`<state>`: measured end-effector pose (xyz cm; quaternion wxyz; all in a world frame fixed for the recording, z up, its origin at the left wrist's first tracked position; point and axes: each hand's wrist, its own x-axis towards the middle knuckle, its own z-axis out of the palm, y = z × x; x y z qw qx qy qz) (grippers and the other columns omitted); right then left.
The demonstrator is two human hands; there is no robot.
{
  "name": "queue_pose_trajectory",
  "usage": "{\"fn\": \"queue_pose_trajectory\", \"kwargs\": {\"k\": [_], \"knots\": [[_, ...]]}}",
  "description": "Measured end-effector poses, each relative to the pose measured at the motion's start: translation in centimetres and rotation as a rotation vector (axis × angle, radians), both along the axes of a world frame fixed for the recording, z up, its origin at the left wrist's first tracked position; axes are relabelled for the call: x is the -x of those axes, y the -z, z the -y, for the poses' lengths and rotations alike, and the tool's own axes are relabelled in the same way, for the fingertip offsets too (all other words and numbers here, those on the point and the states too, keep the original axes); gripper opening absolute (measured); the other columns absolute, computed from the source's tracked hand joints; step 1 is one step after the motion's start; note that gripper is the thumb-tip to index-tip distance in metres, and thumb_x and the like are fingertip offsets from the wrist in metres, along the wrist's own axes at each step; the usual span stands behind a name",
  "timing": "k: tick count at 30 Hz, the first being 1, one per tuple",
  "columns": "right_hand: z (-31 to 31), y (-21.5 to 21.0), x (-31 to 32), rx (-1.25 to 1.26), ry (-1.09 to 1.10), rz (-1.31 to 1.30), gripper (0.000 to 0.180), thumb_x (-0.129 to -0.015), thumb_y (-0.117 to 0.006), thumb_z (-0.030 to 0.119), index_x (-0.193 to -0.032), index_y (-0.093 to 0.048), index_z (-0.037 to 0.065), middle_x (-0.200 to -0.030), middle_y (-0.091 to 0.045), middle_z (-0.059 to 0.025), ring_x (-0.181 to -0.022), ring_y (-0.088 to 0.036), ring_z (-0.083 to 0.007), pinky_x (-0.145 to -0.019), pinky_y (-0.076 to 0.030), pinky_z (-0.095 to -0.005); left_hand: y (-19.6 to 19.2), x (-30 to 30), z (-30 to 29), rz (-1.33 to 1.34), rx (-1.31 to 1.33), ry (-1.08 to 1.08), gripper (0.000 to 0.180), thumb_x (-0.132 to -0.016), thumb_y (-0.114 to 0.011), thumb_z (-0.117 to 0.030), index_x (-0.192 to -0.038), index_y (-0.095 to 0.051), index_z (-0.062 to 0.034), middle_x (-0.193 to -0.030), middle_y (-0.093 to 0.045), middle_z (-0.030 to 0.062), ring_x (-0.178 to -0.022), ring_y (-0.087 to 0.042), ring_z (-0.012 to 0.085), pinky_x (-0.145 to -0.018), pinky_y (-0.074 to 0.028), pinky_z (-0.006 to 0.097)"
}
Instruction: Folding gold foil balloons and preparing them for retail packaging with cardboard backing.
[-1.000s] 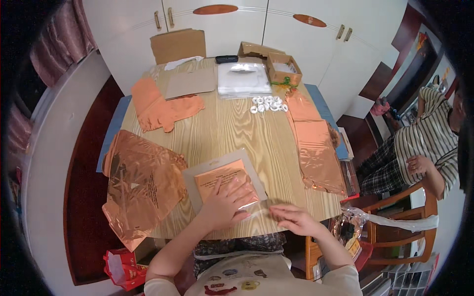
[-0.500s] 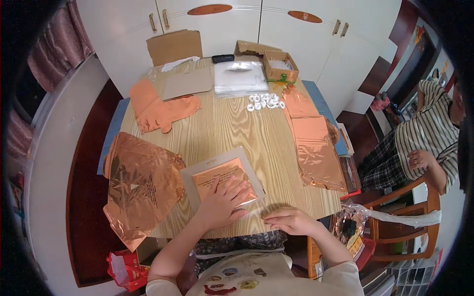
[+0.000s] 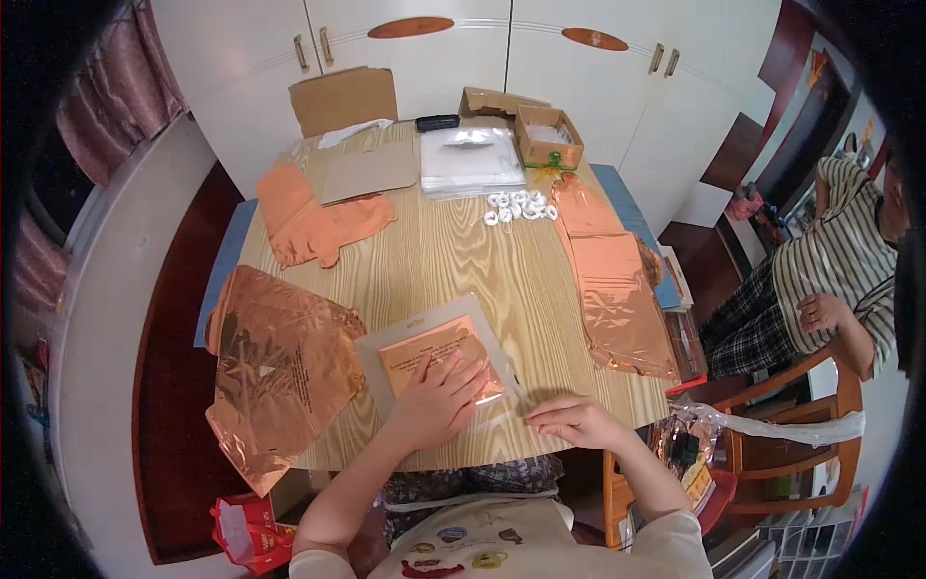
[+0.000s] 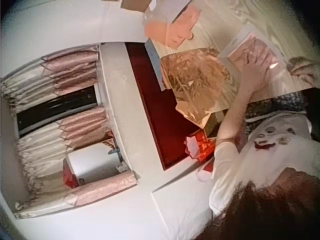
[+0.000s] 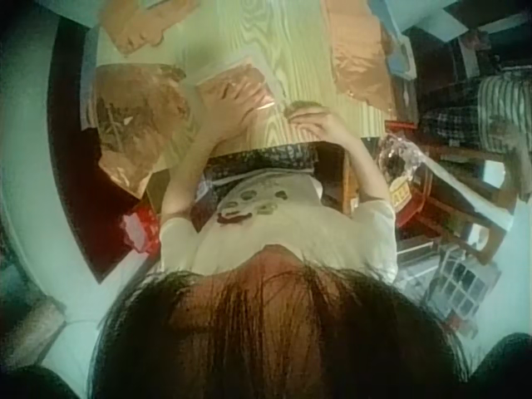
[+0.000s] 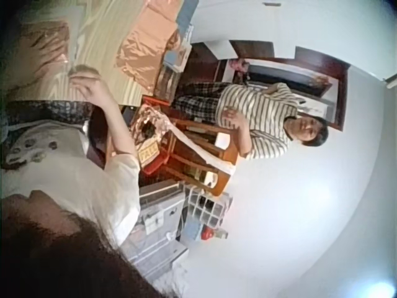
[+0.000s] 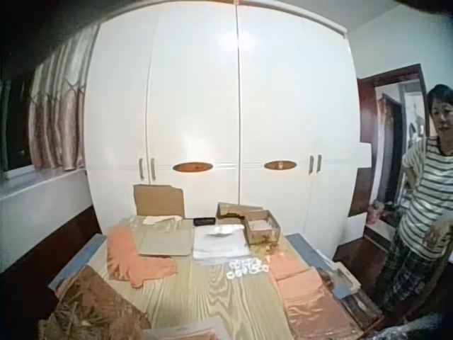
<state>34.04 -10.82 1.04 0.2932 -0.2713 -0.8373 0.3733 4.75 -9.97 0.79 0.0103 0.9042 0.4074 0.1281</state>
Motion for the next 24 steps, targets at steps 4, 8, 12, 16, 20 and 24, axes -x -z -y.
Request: {"fn": "queue_pose_trajectory", "kwargs": {"k": [4, 8, 12, 16, 20, 24], "knots": [[0.0, -0.5, 1.0, -0.028, 0.023, 0.06, 0.021, -0.085, -0.069, 0.012, -0.105, -0.07, 0.004, -0.108, -0.069, -0.0102, -0.093, -0.067, -0.0278, -0.08, -0.054, -0.0354, 0.0, 0.0, 0.1, -0.007, -0.017, 0.002, 0.048, -0.093, -0.052, -0.035, -0.137, -0.049, -0.0159, -0.144, -0.047, 0.0018, -0.134, -0.04, 0.0284, -0.11, -0.026, 0.057], [-1.0, -0.5, 2.5, -0.234, 0.003, 0.097, 0.027, -0.081, -0.073, 0.014, -0.106, -0.069, 0.006, -0.11, -0.067, -0.009, -0.095, -0.065, -0.0276, -0.081, -0.053, -0.0356, -0.4, -0.1, 0.2, 0.017, -0.004, 0.006, 0.052, -0.091, -0.055, -0.039, -0.138, -0.049, -0.0169, -0.144, -0.047, 0.0016, -0.134, -0.039, 0.0289, -0.11, -0.026, 0.057], [-2.9, -1.0, 3.5, -0.291, -0.022, 0.144, 0.035, -0.077, -0.076, 0.021, -0.109, -0.067, 0.009, -0.112, -0.063, -0.0057, -0.102, -0.059, -0.028, -0.087, -0.049, -0.0376, -0.2, 0.1, 0.2, 0.008, 0.0, 0.016, 0.055, -0.09, -0.055, -0.043, -0.139, -0.048, -0.0171, -0.145, -0.046, 0.0024, -0.134, -0.039, 0.0293, -0.11, -0.024, 0.058], [-5.5, -0.7, 3.7, -0.397, -0.022, 0.275, 0.04, -0.074, -0.077, 0.032, -0.107, -0.066, 0.011, -0.112, -0.061, -0.0042, -0.108, -0.054, -0.0288, -0.094, -0.044, -0.0405, -0.2, 0.1, 0.1, -0.006, 0.026, 0.034, 0.057, -0.09, -0.054, -0.045, -0.14, -0.048, -0.0171, -0.145, -0.045, 0.003, -0.135, -0.039, 0.0294, -0.111, -0.023, 0.059], [-6.7, -0.9, 3.9, -0.443, -0.051, 0.319, 0.037, -0.075, -0.075, 0.035, -0.101, -0.065, 0.01, -0.113, -0.061, -0.0044, -0.113, -0.053, -0.0283, -0.097, -0.042, -0.0422, -0.1, 0.3, 0.1, -0.005, 0.023, 0.049, 0.059, -0.089, -0.055, -0.045, -0.14, -0.047, -0.0169, -0.147, -0.044, 0.0029, -0.136, -0.037, 0.0295, -0.112, -0.021, 0.059], [-7.1, -0.7, 4.1, -0.478, -0.119, 0.285, 0.029, -0.08, -0.071, 0.032, -0.098, -0.065, 0.01, -0.114, -0.062, -0.0056, -0.118, -0.053, -0.0283, -0.098, -0.043, -0.0421, -0.1, 0.3, 0.1, 0.015, 0.027, 0.059, 0.061, -0.088, -0.057, -0.045, -0.141, -0.047, -0.0163, -0.147, -0.043, 0.0033, -0.137, -0.037, 0.0291, -0.112, -0.021, 0.059]]}}
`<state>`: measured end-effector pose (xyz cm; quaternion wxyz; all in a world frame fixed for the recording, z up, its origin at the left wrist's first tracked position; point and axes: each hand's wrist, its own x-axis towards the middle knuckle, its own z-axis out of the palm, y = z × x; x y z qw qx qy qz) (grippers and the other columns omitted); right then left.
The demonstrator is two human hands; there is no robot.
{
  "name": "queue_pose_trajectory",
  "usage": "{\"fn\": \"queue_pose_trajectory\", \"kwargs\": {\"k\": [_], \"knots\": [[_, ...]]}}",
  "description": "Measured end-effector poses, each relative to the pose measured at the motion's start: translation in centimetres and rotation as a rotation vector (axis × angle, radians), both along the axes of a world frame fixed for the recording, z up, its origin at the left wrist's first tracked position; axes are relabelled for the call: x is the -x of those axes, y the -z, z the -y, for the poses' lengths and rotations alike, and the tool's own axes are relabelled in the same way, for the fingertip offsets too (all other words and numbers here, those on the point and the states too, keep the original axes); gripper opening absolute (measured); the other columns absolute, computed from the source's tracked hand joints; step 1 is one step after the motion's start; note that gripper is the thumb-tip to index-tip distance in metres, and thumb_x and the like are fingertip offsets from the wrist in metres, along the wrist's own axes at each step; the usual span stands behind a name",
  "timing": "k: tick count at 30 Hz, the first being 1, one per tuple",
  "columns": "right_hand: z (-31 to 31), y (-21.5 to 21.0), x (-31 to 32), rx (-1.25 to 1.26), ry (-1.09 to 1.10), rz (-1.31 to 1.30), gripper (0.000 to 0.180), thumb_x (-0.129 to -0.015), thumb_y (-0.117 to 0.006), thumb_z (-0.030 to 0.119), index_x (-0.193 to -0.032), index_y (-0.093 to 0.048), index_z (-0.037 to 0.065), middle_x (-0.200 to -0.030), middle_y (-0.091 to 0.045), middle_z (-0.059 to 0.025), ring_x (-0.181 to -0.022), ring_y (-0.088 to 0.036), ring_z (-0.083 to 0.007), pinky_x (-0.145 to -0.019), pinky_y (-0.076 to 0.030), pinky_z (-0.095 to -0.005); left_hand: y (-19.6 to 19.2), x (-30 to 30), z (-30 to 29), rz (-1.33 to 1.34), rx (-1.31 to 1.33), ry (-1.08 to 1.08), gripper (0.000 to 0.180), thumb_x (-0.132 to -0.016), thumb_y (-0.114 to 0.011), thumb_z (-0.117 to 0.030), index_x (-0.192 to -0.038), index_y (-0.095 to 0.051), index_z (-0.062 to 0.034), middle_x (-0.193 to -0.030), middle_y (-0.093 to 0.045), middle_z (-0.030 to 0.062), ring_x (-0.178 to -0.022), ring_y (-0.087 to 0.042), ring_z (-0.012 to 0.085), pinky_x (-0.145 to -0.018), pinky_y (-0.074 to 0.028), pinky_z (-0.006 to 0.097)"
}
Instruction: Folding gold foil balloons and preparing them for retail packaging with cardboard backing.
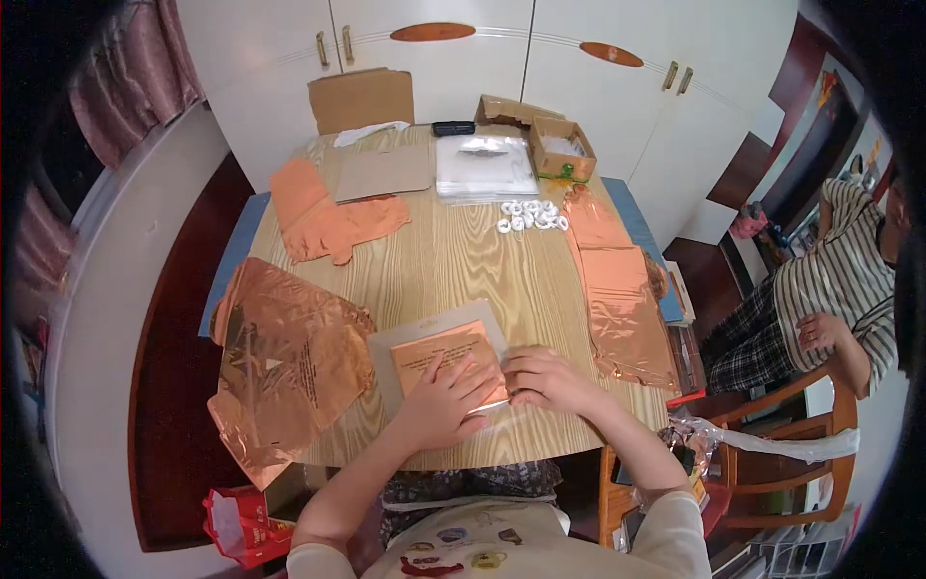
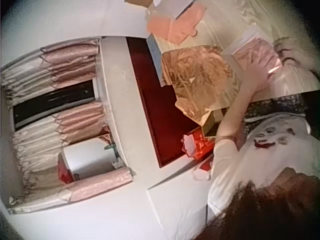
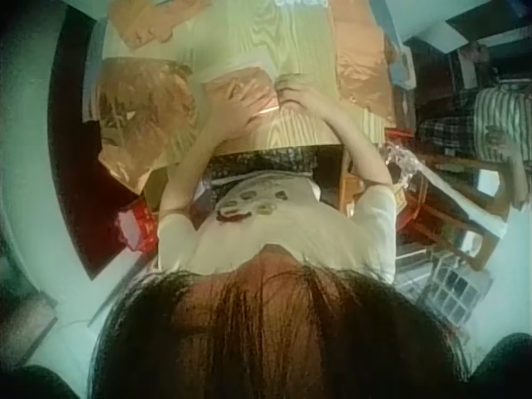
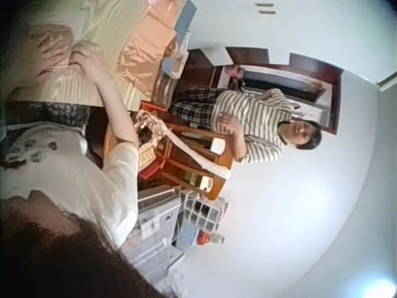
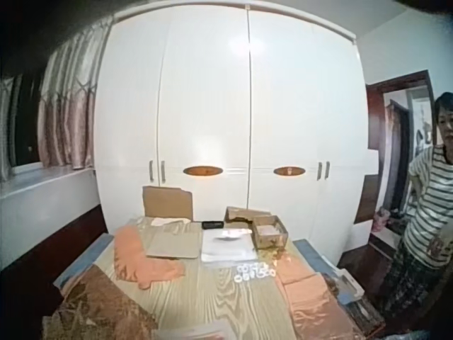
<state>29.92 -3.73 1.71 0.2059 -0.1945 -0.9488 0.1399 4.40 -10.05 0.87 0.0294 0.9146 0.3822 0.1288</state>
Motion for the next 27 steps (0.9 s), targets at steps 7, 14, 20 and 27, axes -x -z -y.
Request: {"fn": "queue_pose_trajectory", "kwargs": {"k": [7, 14, 20, 27], "knots": [[1.7, 0.1, -0.1, -0.012, 0.027, 0.007, 0.024, -0.083, -0.068, 0.021, -0.099, -0.063, 0.004, -0.113, -0.064, -0.0089, -0.115, -0.057, -0.0285, -0.099, -0.047, -0.0405, -0.4, 0.7, 0.1, 0.096, 0.041, 0.038, 0.056, -0.089, -0.058, -0.04, -0.137, -0.049, -0.0126, -0.144, -0.045, 0.0069, -0.136, -0.038, 0.0295, -0.113, -0.024, 0.055], [4.2, 0.3, -0.8, -0.142, 0.158, 0.078, 0.023, -0.078, -0.067, 0.013, -0.1, -0.065, 0.005, -0.113, -0.065, -0.0073, -0.113, -0.06, -0.0246, -0.096, -0.05, -0.036, -0.7, 5.9, 2.4, 0.089, 0.141, -0.127, 0.045, -0.09, -0.061, -0.032, -0.128, -0.055, -0.0085, -0.141, -0.048, 0.0124, -0.135, -0.04, 0.0312, -0.111, -0.03, 0.051], [5.6, -1.8, 2.0, -0.224, 0.116, 0.078, 0.026, -0.076, -0.065, 0.01, -0.101, -0.068, 0.006, -0.111, -0.066, -0.0051, -0.107, -0.061, -0.0213, -0.099, -0.047, -0.0377, 0.3, 7.9, 4.4, 0.11, 0.11, -0.226, 0.045, -0.089, -0.061, -0.035, -0.127, -0.056, -0.0092, -0.142, -0.048, 0.0099, -0.135, -0.04, 0.0293, -0.111, -0.029, 0.053], [6.2, -0.5, 2.0, -0.21, 0.138, 0.097, 0.037, -0.072, -0.067, 0.006, -0.108, -0.068, 0.007, -0.115, -0.064, -0.0038, -0.111, -0.059, -0.0229, -0.099, -0.045, -0.0395, 0.0, 7.8, 4.6, 0.072, 0.169, -0.246, 0.051, -0.091, -0.057, -0.037, -0.137, -0.05, -0.0149, -0.144, -0.047, 0.0063, -0.138, -0.039, 0.025, -0.115, -0.022, 0.053]]}}
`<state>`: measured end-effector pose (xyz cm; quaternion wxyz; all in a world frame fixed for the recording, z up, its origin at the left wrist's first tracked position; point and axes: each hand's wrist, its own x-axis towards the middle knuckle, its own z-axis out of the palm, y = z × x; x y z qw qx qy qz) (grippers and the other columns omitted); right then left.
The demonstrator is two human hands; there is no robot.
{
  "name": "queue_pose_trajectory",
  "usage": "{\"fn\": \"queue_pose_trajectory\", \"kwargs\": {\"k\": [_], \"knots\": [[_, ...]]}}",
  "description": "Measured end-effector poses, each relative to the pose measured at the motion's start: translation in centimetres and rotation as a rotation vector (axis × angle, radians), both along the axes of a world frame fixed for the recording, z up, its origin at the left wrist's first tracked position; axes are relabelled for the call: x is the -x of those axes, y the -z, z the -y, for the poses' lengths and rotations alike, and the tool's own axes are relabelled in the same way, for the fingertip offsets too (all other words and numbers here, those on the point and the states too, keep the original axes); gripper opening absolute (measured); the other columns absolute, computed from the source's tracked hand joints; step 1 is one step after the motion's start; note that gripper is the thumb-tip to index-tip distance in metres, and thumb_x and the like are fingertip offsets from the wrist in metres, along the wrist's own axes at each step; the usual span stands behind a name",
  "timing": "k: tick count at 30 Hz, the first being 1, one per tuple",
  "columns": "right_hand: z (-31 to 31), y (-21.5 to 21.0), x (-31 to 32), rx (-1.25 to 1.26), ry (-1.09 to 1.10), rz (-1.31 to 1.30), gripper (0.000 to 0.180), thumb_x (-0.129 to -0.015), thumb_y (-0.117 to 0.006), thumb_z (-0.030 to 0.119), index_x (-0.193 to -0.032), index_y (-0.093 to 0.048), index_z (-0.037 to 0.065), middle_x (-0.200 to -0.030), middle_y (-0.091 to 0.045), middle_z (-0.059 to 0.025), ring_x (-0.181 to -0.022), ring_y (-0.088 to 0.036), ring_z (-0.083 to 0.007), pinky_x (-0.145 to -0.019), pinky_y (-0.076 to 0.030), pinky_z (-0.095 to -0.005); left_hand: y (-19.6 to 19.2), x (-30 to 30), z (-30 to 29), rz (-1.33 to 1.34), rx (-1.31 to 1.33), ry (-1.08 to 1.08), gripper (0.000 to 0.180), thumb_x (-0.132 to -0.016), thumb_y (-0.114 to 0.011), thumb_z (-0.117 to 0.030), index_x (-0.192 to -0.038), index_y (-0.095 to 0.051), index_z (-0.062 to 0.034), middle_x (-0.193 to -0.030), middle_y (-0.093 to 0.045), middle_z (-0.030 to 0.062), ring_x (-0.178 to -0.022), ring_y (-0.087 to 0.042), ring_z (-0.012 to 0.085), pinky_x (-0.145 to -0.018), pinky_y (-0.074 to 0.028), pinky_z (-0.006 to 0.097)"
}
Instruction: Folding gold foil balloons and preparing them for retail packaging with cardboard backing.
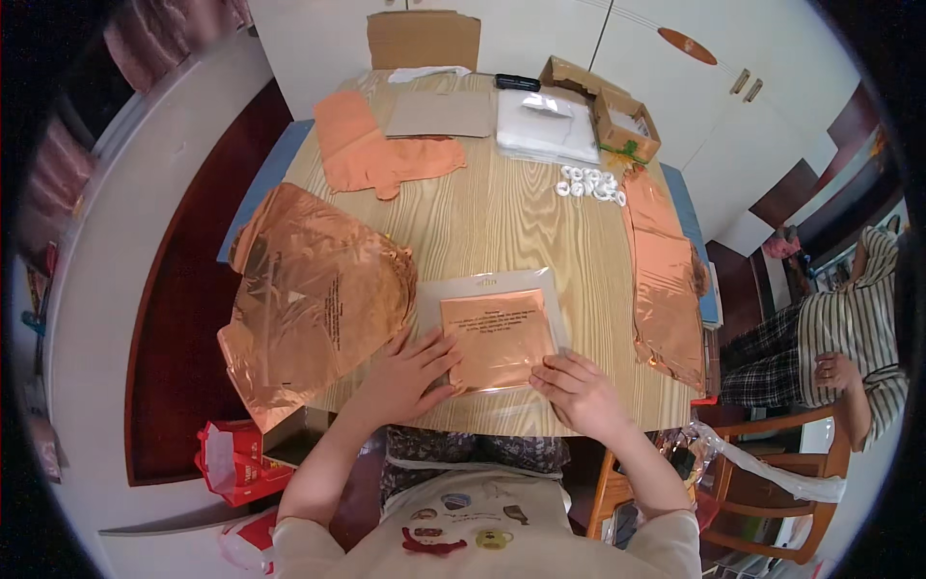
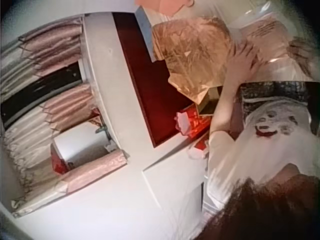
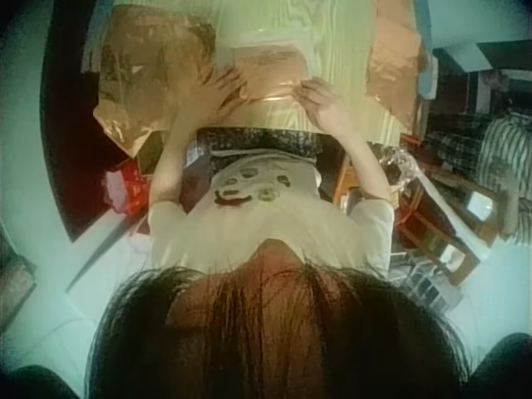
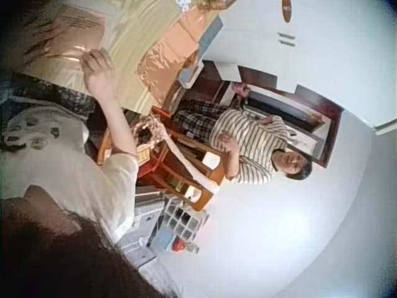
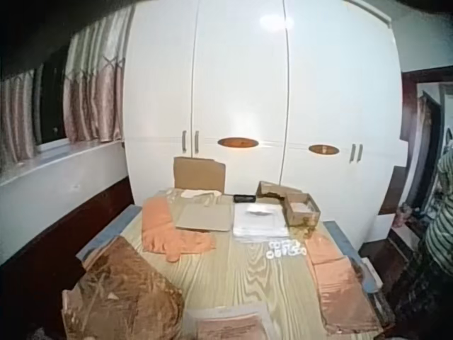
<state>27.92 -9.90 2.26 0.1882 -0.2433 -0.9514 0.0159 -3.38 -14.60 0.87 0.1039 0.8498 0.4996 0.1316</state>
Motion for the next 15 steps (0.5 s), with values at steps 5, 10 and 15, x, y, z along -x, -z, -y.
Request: {"fn": "queue_pose_trajectory", "kwargs": {"k": [5, 10, 15], "knots": [[3.1, -1.4, 4.3, 0.165, -0.02, -0.134, 0.024, -0.074, -0.063, 0.009, -0.097, -0.068, 0.003, -0.108, -0.063, -0.0088, -0.1, -0.06, -0.0258, -0.087, -0.048, -0.0389, 1.1, 0.2, 0.0, -0.042, -0.061, -0.007, 0.051, -0.09, -0.058, -0.036, -0.137, -0.05, -0.0172, -0.143, -0.049, 0.0039, -0.137, -0.04, 0.0237, -0.114, -0.023, 0.053], [5.9, 1.2, 10.8, 0.347, -0.081, -0.221, 0.023, -0.075, -0.062, 0.007, -0.097, -0.061, 0.002, -0.101, -0.059, -0.0124, -0.095, -0.057, -0.03, -0.085, -0.047, -0.0395, 0.8, 0.0, -0.2, -0.023, -0.076, -0.007, 0.051, -0.089, -0.061, -0.031, -0.137, -0.051, -0.0177, -0.142, -0.051, 0.0023, -0.135, -0.042, 0.0216, -0.113, -0.026, 0.052], [6.5, 2.1, 11.9, 0.357, 0.025, -0.132, 0.015, -0.079, -0.065, 0.009, -0.091, -0.058, 0.004, -0.091, -0.057, -0.0125, -0.09, -0.055, -0.0304, -0.081, -0.046, -0.0397, 1.0, 0.1, -0.1, 0.027, -0.094, -0.005, 0.051, -0.087, -0.063, -0.03, -0.136, -0.052, -0.0176, -0.142, -0.051, 0.0014, -0.135, -0.043, 0.0209, -0.112, -0.027, 0.052]]}}
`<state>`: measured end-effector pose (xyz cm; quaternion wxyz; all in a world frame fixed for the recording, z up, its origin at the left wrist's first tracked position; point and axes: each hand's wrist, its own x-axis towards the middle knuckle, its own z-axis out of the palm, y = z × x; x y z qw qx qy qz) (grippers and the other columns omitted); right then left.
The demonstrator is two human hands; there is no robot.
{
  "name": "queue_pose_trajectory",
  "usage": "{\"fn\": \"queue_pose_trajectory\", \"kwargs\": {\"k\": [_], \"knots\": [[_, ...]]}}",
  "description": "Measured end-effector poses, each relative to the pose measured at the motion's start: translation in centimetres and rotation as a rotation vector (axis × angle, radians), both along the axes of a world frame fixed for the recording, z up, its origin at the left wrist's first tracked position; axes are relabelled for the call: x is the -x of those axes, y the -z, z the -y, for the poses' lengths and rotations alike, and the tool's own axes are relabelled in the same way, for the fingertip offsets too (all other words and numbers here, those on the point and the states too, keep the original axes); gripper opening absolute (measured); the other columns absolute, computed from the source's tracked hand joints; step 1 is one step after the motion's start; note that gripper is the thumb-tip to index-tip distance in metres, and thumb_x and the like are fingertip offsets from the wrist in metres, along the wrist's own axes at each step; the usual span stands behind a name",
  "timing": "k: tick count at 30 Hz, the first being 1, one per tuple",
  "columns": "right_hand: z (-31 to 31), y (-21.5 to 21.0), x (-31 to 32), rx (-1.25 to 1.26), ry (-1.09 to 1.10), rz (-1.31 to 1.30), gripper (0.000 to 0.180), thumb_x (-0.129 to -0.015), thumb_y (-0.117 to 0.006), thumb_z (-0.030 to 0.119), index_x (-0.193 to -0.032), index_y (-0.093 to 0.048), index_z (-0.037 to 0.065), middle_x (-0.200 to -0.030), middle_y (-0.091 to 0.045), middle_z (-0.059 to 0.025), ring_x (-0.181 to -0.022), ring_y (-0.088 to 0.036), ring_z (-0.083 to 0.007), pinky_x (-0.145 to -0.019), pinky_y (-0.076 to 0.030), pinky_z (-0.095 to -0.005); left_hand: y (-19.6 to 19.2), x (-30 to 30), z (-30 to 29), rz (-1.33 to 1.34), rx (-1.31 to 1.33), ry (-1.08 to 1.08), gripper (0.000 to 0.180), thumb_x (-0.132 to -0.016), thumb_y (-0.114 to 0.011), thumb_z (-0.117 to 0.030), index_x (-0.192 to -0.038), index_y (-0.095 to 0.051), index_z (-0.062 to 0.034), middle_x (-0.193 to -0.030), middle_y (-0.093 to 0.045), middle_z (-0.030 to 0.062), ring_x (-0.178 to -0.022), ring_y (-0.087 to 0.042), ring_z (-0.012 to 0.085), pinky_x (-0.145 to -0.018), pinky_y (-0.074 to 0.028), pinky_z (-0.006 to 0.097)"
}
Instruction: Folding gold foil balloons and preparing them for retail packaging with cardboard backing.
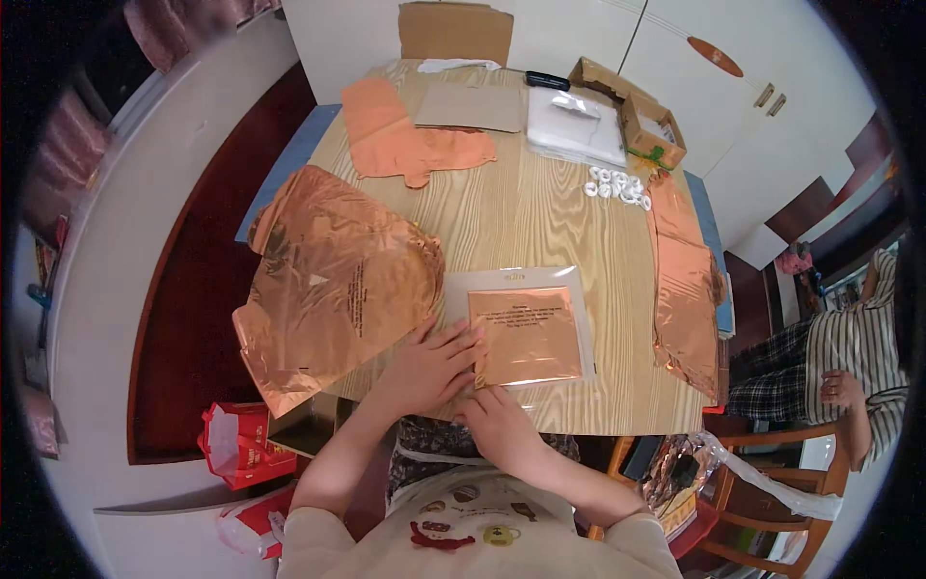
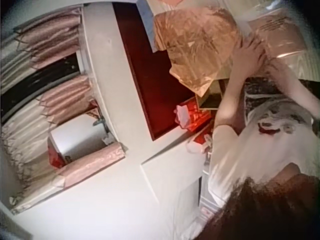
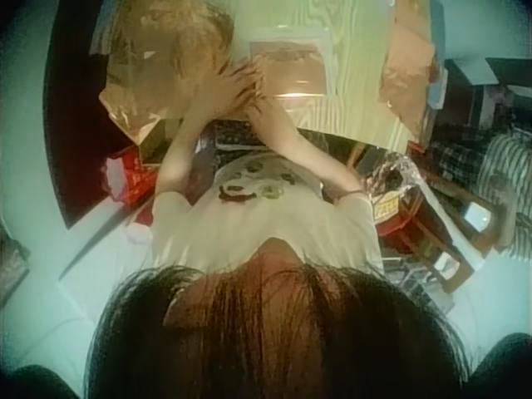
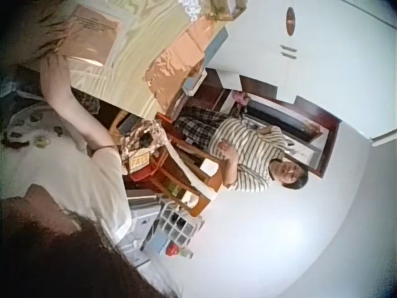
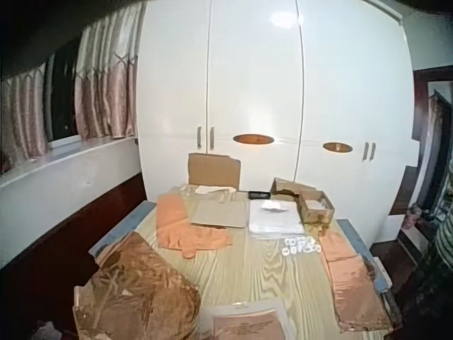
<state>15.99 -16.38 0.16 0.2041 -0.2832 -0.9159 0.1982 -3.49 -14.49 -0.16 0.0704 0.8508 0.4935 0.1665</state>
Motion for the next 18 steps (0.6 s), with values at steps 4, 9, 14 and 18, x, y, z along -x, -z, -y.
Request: {"fn": "queue_pose_trajectory", "kwargs": {"k": [4, 9, 14, 18], "knots": [[0.0, -0.1, 0.7, -0.039, 0.03, 0.102, 0.015, -0.081, -0.063, 0.013, -0.091, -0.057, 0.004, -0.091, -0.057, -0.0134, -0.09, -0.055, -0.03, -0.079, -0.046, -0.0393, 0.0, 0.0, 0.0, -0.011, -0.009, 0.001, 0.05, -0.088, -0.062, -0.031, -0.135, -0.053, -0.0176, -0.142, -0.05, 0.0014, -0.135, -0.043, 0.0212, -0.112, -0.027, 0.051], [-0.5, -0.4, 0.9, -0.095, -0.041, 0.176, 0.016, -0.082, -0.059, 0.014, -0.093, -0.058, 0.003, -0.092, -0.057, -0.0143, -0.091, -0.056, -0.0311, -0.076, -0.044, -0.0406, 0.2, 0.0, 0.0, -0.027, -0.032, 0.009, 0.045, -0.091, -0.058, -0.032, -0.133, -0.053, -0.0191, -0.141, -0.05, 0.0, -0.134, -0.042, 0.0198, -0.113, -0.027, 0.05], [-0.3, -1.3, 0.1, 0.013, 0.011, 0.101, 0.014, -0.079, -0.063, 0.009, -0.091, -0.057, 0.006, -0.093, -0.057, -0.0144, -0.091, -0.055, -0.0315, -0.075, -0.043, -0.0423, 0.1, -0.1, -0.1, -0.057, -0.014, 0.008, 0.046, -0.09, -0.058, -0.032, -0.134, -0.052, -0.0193, -0.142, -0.05, 0.0004, -0.134, -0.042, 0.0206, -0.112, -0.027, 0.05], [-1.5, -1.0, -4.7, 0.212, 0.028, -0.369, 0.012, -0.084, -0.067, 0.011, -0.085, -0.054, 0.01, -0.09, -0.055, -0.0094, -0.087, -0.054, -0.0274, -0.076, -0.043, -0.0438, -0.1, -0.2, 0.0, -0.055, -0.007, 0.01, 0.046, -0.09, -0.058, -0.031, -0.134, -0.052, -0.0184, -0.141, -0.05, 0.0011, -0.134, -0.043, 0.0216, -0.112, -0.027, 0.051]]}}
